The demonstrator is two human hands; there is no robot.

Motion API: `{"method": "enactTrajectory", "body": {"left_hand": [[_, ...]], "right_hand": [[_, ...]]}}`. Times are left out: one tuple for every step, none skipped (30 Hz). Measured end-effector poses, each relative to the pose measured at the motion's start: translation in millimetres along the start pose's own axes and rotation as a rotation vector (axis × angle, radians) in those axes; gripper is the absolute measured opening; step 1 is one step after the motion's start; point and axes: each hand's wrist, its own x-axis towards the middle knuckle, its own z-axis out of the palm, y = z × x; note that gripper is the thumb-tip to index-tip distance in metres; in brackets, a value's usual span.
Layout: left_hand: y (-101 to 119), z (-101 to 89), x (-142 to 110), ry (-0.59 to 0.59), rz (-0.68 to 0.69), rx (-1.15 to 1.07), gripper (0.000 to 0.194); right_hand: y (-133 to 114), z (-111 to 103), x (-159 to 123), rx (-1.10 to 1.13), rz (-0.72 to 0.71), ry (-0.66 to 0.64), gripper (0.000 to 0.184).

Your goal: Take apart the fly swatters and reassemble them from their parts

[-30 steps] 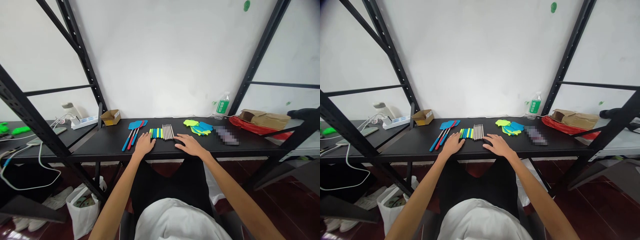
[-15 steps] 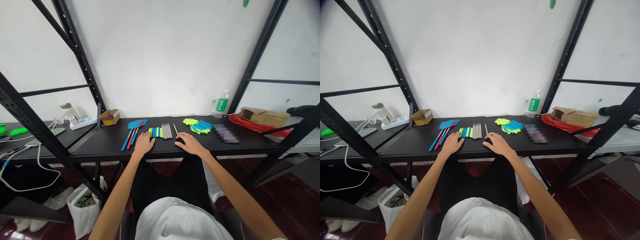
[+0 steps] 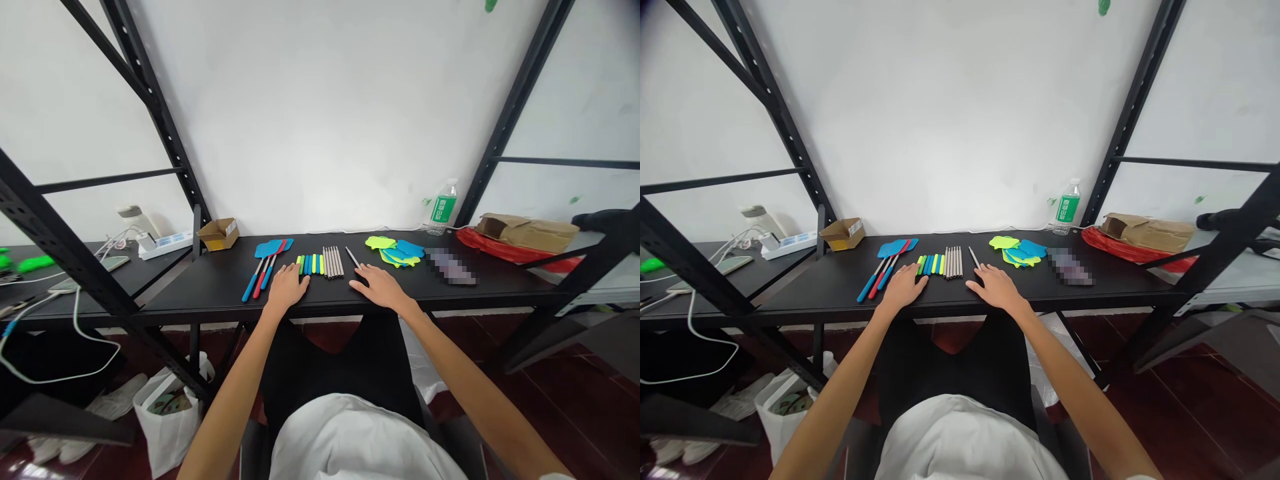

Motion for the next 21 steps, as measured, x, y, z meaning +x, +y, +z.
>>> {"method": "enactTrajectory", "body": {"left_hand": [[0.1, -0.1, -0.1, -0.001, 0.003, 0.002, 0.053], [0.1, -0.3, -0.1, -0.002, 0.005, 0.005, 0.053], [0.1, -0.5, -0.2, -0.003, 0.005, 0.007, 0.054], [0.2, -0.7, -0.3, -0.005, 0.004, 0.009, 0.054], [0.2, -0.9, -0.4, -0.006, 0.003, 0.009, 0.054], [0.3, -1.0, -0.4, -0.007, 0.0, 0.008, 0.054], [0.3, -1.0, -0.4, -0.008, -0.001, 0.006, 0.053], [0.2, -0.9, -0.3, -0.008, -0.003, 0.003, 0.053], [0.1, -0.7, -0.2, -0.005, -0.003, 0.0, 0.052], [-0.1, -0.3, 0.0, -0.003, -0.002, -0.004, 0.052], [-0.4, 0.2, 0.1, 0.0, 0.002, -0.007, 0.052], [-0.8, 0.7, 0.3, 0.003, 0.006, -0.012, 0.051], [-1.4, 1.4, 0.5, 0.007, 0.01, -0.017, 0.051], [-1.9, 2.0, 0.6, 0.012, 0.014, -0.023, 0.051], [-2.5, 2.6, 0.7, 0.017, 0.017, -0.029, 0.05], [-3.1, 3.1, 0.9, 0.021, 0.018, -0.034, 0.05], [-3.6, 3.5, 1.0, 0.026, 0.021, -0.038, 0.049], [-4.0, 3.7, 1.0, 0.029, 0.024, -0.039, 0.049], [-4.3, 3.7, 1.0, 0.029, 0.028, -0.037, 0.049], [-4.3, 3.5, 1.0, 0.028, 0.029, -0.035, 0.049], [-4.2, 3.1, 1.0, 0.025, 0.028, -0.032, 0.049]], "right_hand": [[-0.4, 0.1, 0.1, -0.011, 0.0, 0.014, 0.07], [-1.1, 0.1, 0.1, -0.022, -0.001, 0.027, 0.068], [-1.9, 0.0, -0.1, -0.03, 0.0, 0.042, 0.067], [-2.8, -0.3, -0.4, -0.037, 0.004, 0.058, 0.065], [-3.6, -0.6, -0.8, -0.042, 0.012, 0.075, 0.063], [-4.2, -0.9, -1.2, -0.046, 0.021, 0.092, 0.062], [-4.6, -1.1, -1.6, -0.049, 0.034, 0.108, 0.06], [-4.6, -1.3, -1.8, -0.05, 0.048, 0.122, 0.058], [-4.3, -1.3, -1.8, -0.049, 0.061, 0.131, 0.056], [-3.7, -1.2, -1.7, -0.043, 0.072, 0.135, 0.054], [-2.8, -1.1, -1.4, -0.032, 0.081, 0.138, 0.052], [-1.8, -0.9, -1.0, -0.017, 0.087, 0.143, 0.051], [-0.8, -0.7, -0.6, 0.0, 0.089, 0.149, 0.049], [0.1, -0.6, -0.3, 0.017, 0.088, 0.156, 0.048], [0.9, -0.5, -0.1, 0.032, 0.086, 0.162, 0.047], [1.5, -0.5, 0.0, 0.044, 0.085, 0.168, 0.046], [1.8, -0.5, 0.0, 0.053, 0.086, 0.173, 0.045], [2.1, -0.5, 0.0, 0.063, 0.087, 0.18, 0.044], [2.4, -0.5, 0.0, 0.073, 0.088, 0.189, 0.044], [2.7, -0.4, 0.0, 0.084, 0.089, 0.2, 0.044], [3.1, -0.2, 0.3, 0.095, 0.092, 0.213, 0.044]]}}
